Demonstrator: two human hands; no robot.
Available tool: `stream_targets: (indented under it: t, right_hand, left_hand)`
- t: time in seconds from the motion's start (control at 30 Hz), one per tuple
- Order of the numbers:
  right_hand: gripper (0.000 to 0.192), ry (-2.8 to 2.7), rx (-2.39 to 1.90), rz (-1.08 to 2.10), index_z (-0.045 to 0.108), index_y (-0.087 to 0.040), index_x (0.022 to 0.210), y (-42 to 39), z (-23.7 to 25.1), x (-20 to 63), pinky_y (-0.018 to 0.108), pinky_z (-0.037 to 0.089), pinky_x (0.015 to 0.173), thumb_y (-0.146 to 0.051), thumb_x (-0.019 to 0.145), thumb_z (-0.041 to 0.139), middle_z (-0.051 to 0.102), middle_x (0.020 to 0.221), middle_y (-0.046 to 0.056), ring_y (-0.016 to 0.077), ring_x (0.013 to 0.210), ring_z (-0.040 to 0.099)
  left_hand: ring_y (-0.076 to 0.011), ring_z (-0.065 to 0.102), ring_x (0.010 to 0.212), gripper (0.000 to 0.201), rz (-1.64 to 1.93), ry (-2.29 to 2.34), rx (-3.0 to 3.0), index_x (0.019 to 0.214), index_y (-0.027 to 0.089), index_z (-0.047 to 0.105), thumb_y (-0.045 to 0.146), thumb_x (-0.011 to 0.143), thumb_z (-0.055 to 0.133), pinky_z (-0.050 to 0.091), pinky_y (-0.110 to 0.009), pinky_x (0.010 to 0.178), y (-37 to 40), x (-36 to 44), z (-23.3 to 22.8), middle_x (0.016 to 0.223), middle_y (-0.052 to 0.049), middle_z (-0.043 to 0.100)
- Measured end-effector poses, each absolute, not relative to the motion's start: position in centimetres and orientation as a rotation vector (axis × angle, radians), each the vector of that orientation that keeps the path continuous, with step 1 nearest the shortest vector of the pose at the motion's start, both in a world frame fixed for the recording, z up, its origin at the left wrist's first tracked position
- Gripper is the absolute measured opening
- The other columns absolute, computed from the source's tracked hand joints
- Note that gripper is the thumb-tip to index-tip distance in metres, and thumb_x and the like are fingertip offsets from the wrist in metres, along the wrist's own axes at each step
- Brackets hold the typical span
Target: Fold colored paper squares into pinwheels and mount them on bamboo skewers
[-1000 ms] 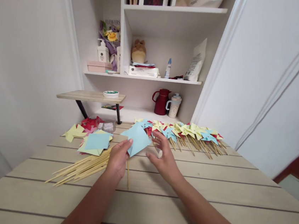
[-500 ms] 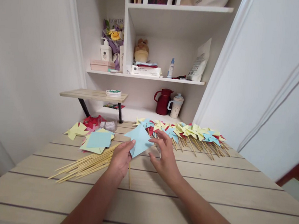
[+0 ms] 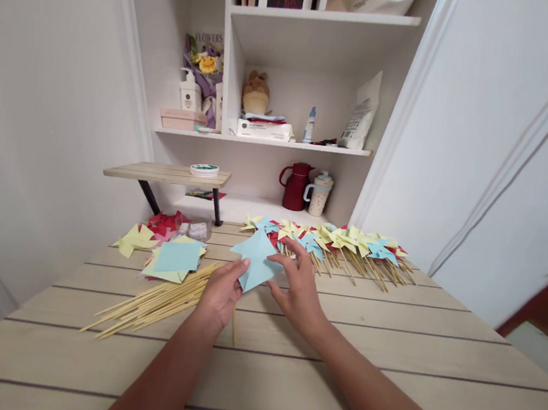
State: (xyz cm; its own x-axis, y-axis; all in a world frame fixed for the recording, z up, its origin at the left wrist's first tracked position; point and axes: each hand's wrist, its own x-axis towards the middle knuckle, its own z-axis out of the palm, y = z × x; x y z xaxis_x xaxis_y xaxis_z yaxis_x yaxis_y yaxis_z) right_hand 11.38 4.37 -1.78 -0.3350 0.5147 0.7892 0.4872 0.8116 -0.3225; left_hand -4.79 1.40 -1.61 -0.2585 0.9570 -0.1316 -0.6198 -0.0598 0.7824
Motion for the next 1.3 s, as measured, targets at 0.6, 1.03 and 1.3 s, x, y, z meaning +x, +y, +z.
stream_targets:
  t: [0.6, 1.03, 1.3]
  right_hand:
    - [0.004, -1.909, -0.645, 0.044, 0.073, -0.028, 0.087, 4.39, -2.14, 10.90, 0.056, 0.038, 0.101, -0.026, 0.083, 0.072, 0.051, 0.136, 0.009, 0.0329, 0.127, 0.048]
    - [0.010, -1.768, -0.764, 0.339, 0.070, -0.024, 0.073, 4.05, -1.56, 10.78, 0.053, 0.039, 0.101, -0.028, 0.083, 0.071, 0.060, 0.123, 0.009, 0.0302, 0.119, 0.054]
    - [0.010, -1.724, -0.790, 0.416, 0.068, -0.022, 0.068, 4.21, -1.72, 10.63, 0.053, 0.039, 0.102, -0.024, 0.078, 0.069, 0.057, 0.122, 0.010, 0.0308, 0.119, 0.053]
  left_hand:
    - [-0.0113, 0.061, 0.068, 0.034, 1.576, 0.892, 0.640, 0.077, 0.011, 0.073, 0.031, 0.055, 0.091, 0.049, -0.022, 0.064, 1.18, -4.20, -1.65, 0.078, -0.005, 0.071]
    - [-0.0115, 0.062, 0.068, 0.026, 1.597, 0.910, 0.624, 0.074, 0.011, 0.074, 0.023, 0.056, 0.089, 0.051, -0.023, 0.068, 1.31, -3.98, -1.82, 0.074, -0.005, 0.071]
    - [-0.0114, 0.063, 0.066, 0.022, 1.608, 0.910, 0.561, 0.075, 0.011, 0.072, 0.018, 0.060, 0.087, 0.053, -0.022, 0.066, 1.34, -4.09, -1.71, 0.076, -0.006, 0.072]
